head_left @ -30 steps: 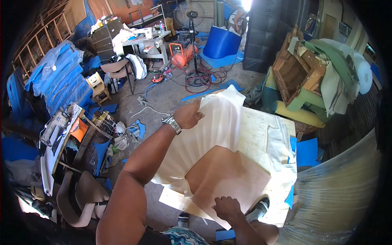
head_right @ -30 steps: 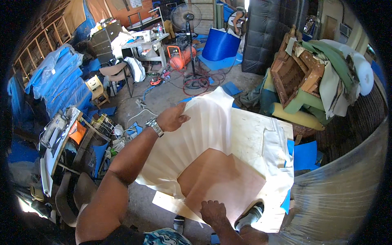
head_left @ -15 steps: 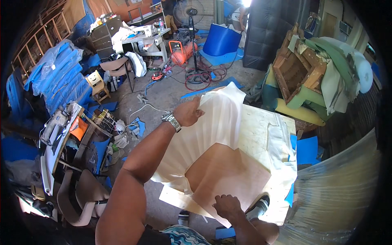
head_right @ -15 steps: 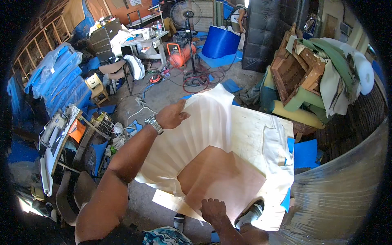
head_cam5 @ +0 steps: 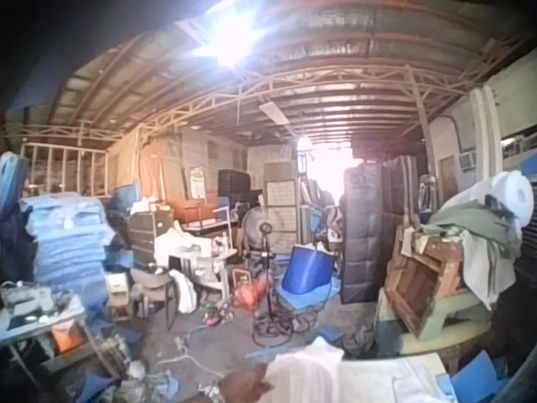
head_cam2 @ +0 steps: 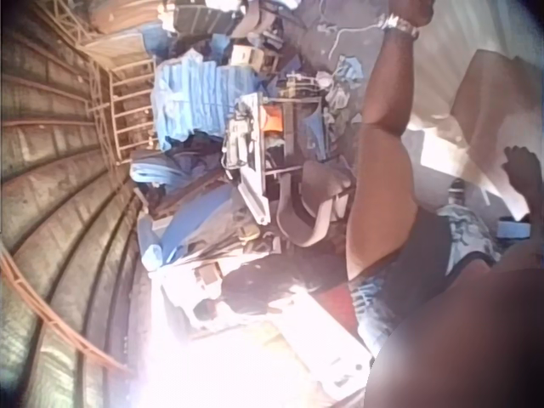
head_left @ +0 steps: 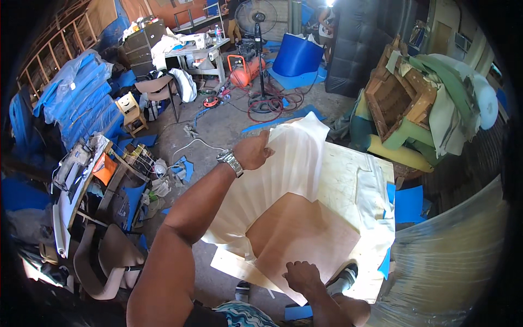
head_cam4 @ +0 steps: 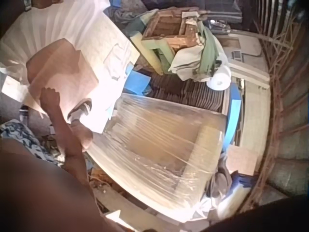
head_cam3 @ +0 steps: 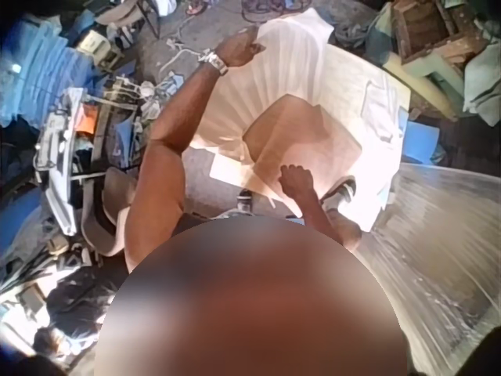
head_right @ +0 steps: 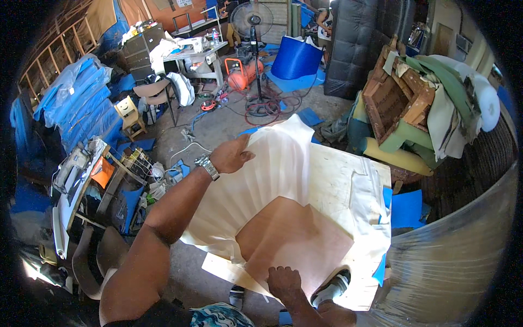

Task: Positioning and aligning fabric over a foam and wood panel for furniture upholstery.

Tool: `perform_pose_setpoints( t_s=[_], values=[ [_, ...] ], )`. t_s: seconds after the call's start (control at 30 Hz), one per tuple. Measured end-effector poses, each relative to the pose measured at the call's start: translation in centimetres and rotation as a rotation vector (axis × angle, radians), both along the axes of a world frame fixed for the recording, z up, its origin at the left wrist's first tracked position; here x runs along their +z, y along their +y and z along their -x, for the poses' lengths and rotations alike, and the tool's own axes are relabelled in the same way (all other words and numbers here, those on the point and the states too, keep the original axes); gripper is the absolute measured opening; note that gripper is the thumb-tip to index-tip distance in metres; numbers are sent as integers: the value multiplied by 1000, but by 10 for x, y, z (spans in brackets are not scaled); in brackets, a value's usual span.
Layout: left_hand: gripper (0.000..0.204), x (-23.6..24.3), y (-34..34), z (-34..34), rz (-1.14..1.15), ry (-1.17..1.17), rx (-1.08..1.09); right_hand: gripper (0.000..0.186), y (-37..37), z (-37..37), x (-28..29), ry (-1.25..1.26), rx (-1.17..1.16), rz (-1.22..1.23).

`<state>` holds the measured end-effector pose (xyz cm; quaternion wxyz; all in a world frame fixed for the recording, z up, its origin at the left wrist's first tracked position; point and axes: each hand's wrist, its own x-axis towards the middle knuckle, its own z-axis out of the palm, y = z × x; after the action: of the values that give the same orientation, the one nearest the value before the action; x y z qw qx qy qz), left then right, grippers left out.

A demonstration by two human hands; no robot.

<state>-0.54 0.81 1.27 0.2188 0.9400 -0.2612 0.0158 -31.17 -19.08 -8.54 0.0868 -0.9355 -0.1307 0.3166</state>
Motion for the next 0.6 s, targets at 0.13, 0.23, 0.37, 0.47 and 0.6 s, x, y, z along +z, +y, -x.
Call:
perform_pose_setpoints(
  t_s=[0.13,0.23,0.37,0.47,0.6],
  values=[
    [45,2,1,1,-25,34,26,36,2,0,-1,6,-1,-4],
    [45,1,1,0,-22,48,20,37,2,0,-1,12,-7,-14],
    [46,0,3,0,-1,38,-6,37,4,0,-2,10,-4,-9],
    [46,0,3,-1,-1,33,-14,36,4,0,-2,1,-4,-10],
    [46,-1,4,-1,-10,46,-12,36,3,-1,-4,1,-3,-7]
  ],
)
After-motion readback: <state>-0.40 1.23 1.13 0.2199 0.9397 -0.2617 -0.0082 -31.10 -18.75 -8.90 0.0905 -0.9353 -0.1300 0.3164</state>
